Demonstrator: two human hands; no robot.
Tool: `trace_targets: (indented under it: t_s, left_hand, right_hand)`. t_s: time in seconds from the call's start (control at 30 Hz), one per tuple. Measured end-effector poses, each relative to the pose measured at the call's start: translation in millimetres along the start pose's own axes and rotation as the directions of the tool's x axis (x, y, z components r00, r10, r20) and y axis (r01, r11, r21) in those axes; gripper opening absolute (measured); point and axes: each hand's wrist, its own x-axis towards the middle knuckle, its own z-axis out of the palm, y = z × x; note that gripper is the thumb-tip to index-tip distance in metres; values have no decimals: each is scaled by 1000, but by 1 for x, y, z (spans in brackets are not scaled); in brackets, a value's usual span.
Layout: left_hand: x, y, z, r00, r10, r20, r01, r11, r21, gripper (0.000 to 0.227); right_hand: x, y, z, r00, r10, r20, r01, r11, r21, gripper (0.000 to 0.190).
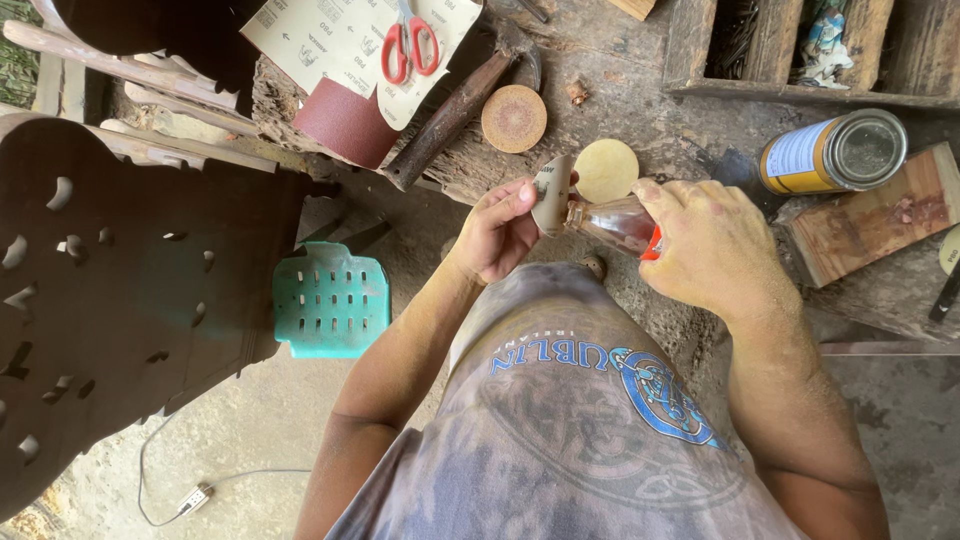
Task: The person retrieves a roll of sandpaper and scissors, then cuts a circular piece of sandpaper to fit a sanding pad. They apply adhesive from a bottle to the sandpaper disc and attach it to the pad.
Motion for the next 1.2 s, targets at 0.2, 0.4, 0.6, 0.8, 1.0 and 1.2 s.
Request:
trace_targets:
  t_s: [0.2,0.4,0.6,0.8,1.0,1.2]
  left_hand:
    - [3,-5,-12,999,52,1,-52,997,51,46]
    - [0,-2,-5,992,39,120,-40,999,8,54]
    - [-1,-2,10,983,48,178,-39,998,-55,49]
    - [-4,-10,15,982,103,157,-87,990,-108,40]
    - [2,-24,17,991,131,11,-132,986,104,43]
    - [3,-15,17,984,173,-43,-169,983,71,38]
  right_hand:
    - [3,-2,-13,1000,-18,-8,17,999,-42,64]
    - [6,-3,-19,997,-67,-44,64,996,-70,65]
    - [6,-3,-16,997,-62,-43,56,991,-118,64]
    - [7,2,-13,997,-58,-56,57,998,-6,69]
    - [11,0,10,994,104,-46,-78,919,385,81]
    - [1,-4,24,994,91,-53,-66,931,358,80]
